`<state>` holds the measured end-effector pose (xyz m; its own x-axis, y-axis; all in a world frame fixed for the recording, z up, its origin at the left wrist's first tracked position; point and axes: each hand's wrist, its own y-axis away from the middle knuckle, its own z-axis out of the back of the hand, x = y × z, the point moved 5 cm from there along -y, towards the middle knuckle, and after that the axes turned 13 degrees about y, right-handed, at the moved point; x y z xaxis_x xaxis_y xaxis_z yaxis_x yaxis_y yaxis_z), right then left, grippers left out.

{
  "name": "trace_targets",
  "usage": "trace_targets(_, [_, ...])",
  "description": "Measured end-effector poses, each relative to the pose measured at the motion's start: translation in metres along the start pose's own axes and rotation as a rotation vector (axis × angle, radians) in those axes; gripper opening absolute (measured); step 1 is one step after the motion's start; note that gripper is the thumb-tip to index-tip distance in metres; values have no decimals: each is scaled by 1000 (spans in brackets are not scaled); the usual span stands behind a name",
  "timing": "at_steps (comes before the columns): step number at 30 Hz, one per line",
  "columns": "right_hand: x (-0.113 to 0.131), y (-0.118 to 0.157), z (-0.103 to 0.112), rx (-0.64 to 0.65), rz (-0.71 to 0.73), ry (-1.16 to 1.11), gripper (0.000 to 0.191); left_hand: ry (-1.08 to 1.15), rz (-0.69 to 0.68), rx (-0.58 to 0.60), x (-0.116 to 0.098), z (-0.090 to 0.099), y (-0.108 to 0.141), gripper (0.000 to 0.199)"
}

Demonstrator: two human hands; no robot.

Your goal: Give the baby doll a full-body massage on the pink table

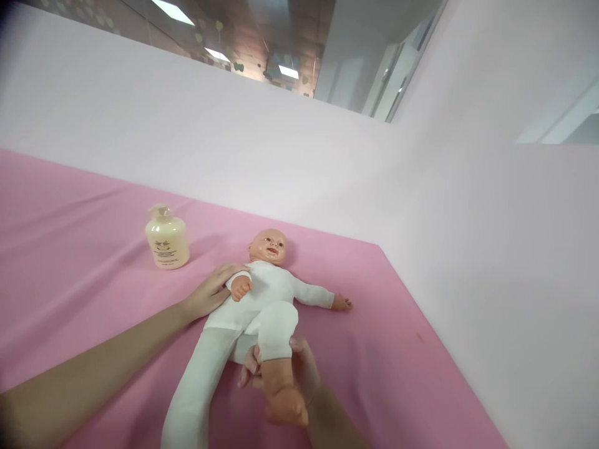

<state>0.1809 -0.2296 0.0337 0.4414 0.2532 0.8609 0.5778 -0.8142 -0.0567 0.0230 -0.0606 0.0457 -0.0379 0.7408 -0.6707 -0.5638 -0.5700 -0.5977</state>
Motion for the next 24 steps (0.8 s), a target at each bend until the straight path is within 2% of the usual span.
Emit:
trace_targets(4, [-4,-3,4,-21,38,-143,52,-21,-22,32,-5,-1,-1,44])
trace_targets(9, [-4,-3,6,-44,38,-113,54,10,3,-2,-2,0,-2,38])
trace_targets(14, [5,-1,-8,16,21,-6,54,60,77,-58,6,2,-1,39])
trace_targets(18, [6,-1,-20,118,28,26,53,104,130,-77,8,3,-2,39])
trace_targets(24, [0,0,-21,183,6,24,52,119,146,-79,9,3,-3,39])
